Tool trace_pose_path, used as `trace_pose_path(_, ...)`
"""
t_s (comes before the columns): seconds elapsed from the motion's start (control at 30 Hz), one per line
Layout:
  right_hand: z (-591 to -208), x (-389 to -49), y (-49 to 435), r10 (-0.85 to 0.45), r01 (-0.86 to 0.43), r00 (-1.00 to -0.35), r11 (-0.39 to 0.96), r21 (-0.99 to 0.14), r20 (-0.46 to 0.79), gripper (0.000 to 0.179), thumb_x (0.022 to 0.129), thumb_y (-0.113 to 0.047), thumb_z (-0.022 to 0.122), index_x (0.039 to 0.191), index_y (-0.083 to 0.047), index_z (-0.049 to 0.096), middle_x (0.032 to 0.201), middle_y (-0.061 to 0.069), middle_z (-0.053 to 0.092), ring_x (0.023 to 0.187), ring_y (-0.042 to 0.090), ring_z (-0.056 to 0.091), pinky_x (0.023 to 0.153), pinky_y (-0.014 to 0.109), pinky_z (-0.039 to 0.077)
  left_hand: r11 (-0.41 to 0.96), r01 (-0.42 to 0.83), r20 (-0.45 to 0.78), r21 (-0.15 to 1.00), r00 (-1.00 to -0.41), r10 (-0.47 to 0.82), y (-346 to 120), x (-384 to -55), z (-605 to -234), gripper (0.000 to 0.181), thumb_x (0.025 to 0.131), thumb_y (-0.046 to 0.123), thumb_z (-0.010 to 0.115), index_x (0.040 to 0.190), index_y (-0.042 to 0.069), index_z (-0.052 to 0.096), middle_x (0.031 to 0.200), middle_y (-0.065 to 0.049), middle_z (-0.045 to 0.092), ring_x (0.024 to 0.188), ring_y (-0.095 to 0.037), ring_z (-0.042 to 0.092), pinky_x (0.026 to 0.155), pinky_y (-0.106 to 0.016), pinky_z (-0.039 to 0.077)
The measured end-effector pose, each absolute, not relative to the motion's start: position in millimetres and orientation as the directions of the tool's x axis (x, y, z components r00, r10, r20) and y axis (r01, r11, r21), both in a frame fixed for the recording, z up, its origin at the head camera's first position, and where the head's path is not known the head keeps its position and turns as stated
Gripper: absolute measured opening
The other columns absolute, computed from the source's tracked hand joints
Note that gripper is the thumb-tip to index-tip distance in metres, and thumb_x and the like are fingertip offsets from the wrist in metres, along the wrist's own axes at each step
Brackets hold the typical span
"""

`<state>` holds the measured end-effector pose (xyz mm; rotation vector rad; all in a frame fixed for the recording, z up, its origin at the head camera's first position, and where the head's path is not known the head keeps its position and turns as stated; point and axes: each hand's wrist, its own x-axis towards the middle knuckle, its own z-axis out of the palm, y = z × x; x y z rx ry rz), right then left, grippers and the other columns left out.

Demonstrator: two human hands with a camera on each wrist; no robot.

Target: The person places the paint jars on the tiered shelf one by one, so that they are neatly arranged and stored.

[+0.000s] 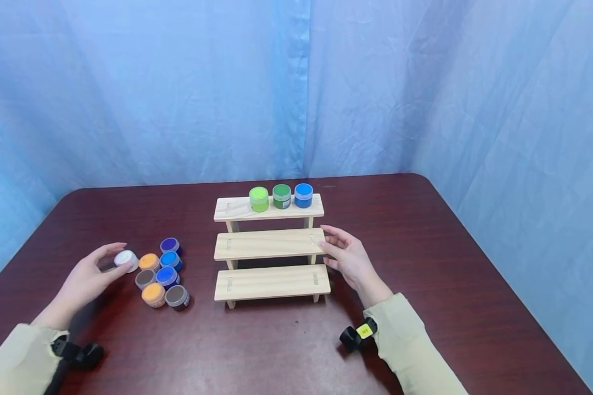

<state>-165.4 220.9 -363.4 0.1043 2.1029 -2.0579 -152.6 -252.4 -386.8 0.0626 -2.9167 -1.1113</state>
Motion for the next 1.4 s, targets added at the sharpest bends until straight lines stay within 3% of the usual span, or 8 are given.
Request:
trace_pose_path(0.3, -365.0, -165.9, 221.8, -0.089, 0.185, -0.978, 0.034, -0.982, -0.187, 0.055, 0.093, -0.012, 0.054, 0.142, -0.002, 0.032, 0.092, -0.009, 0.050, 0.085, 0.004, 0.053, 0.073, 0.022, 0.049, 0.750, -0.014, 0.008, 0.661, -1.000, -0.026, -252.3, -153.2, -388.9, 0.057, 0.091, 0.032, 0.059, 0.134, -0.001, 0.041, 0.131, -0.030, 0.044, 0.111, -0.045, 0.052, 0.091, -0.053, 0.048)
trace_pose_path(0.73, -365.5, -166.4, 221.5, -0.082, 0.184, -0.979, 0.040, -0.982, -0.186, 0.053, 0.094, -0.012, 0.053, 0.142, -0.003, 0.032, 0.093, -0.008, 0.050, 0.084, 0.003, 0.054, 0.071, 0.021, 0.049, 0.764, 0.007, 0.032, 0.645, -0.999, -0.018, -252.0, -153.9, -390.2, 0.044, 0.090, 0.011, 0.058, 0.130, -0.002, 0.045, 0.127, -0.031, 0.047, 0.106, -0.045, 0.053, 0.090, -0.055, 0.048)
trace_pose_path(1.4, -366.3, -165.0, 221.9, -0.093, 0.177, -0.979, 0.030, -0.984, -0.179, 0.055, 0.093, -0.011, 0.053, 0.142, -0.001, 0.030, 0.095, -0.008, 0.050, 0.085, 0.005, 0.053, 0.071, 0.021, 0.050, 0.766, -0.034, 0.014, 0.642, -0.998, -0.055, -252.9, -152.2, -390.4, 0.043, 0.089, 0.015, 0.061, 0.127, -0.001, 0.049, 0.126, -0.030, 0.049, 0.105, -0.043, 0.053, 0.091, -0.055, 0.047)
